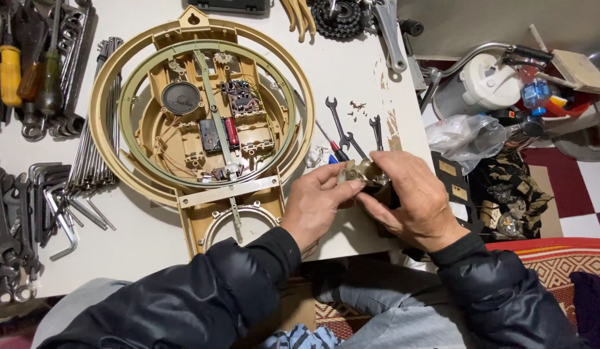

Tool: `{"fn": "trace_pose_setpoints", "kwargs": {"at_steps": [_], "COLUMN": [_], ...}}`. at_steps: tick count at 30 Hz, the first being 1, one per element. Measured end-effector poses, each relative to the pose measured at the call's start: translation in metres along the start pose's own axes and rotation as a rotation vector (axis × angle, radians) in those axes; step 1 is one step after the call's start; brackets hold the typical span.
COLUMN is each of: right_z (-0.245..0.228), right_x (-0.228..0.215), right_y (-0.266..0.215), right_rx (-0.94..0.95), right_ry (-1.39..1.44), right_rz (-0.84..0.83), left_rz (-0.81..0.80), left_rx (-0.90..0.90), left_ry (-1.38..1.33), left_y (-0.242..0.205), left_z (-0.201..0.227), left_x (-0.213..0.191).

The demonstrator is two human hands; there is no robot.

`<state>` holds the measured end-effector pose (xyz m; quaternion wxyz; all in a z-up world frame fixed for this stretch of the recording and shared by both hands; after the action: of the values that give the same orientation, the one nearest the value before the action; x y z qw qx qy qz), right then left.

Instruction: The person cleans a small metal gear assembly with a cloth, then places it into a larger beige circular device. They use a screwdriver to tighten screws, securing the gear assembly into the device's frame.

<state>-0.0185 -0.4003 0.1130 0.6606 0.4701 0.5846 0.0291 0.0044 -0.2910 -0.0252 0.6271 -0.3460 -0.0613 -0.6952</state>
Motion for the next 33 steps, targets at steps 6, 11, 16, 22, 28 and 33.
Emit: {"fn": "trace_pose_setpoints", "kwargs": {"at_steps": [6, 11, 16, 22, 28, 33], "right_z": [0.024, 0.089, 0.092, 0.110, 0.056, -0.007], "right_x": [-0.026, -0.011, 0.007, -0.029, -0.050, -0.013], "right_y": [-0.017, -0.104, -0.124, -0.120, -0.048, 0.005], "right_rx": [0.213, 0.952, 0.987, 0.944, 0.596, 0.499], "right_ry": [-0.018, -0.199, -0.042, -0.032, -0.074, 0.232], "right_rz": [-0.149, -0.704, -0.727, -0.368, 0.020, -0.038], "left_rz": [0.008, -0.010, 0.017, 0.045, 0.061, 0.035], "left_rx": [0.016, -0.122, 0.042, 0.089, 0.169, 0.273], "left_ry": [-0.037, 0.089, 0.187, 0.436, 0.797, 0.865], "left_y": [-0.006, -0.020, -0.010, -0.014, -0.020, -0.036], "left_z": [0.018, 0.029, 0.021, 0.036, 0.041, 0.054], "left_x": [-0.007, -0.003, -0.012, -0.009, 0.000, 0.010]}}
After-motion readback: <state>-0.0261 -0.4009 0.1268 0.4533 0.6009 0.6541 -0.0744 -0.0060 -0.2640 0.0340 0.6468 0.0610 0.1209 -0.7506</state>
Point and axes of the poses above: each hand's wrist, its own y-axis towards the middle knuckle, its own x-axis out of the palm, z = x × y, the point moved 9 cm from there along y, towards the middle knuckle, and after that the axes turned 3 degrees about y, right-handed, at the moved point
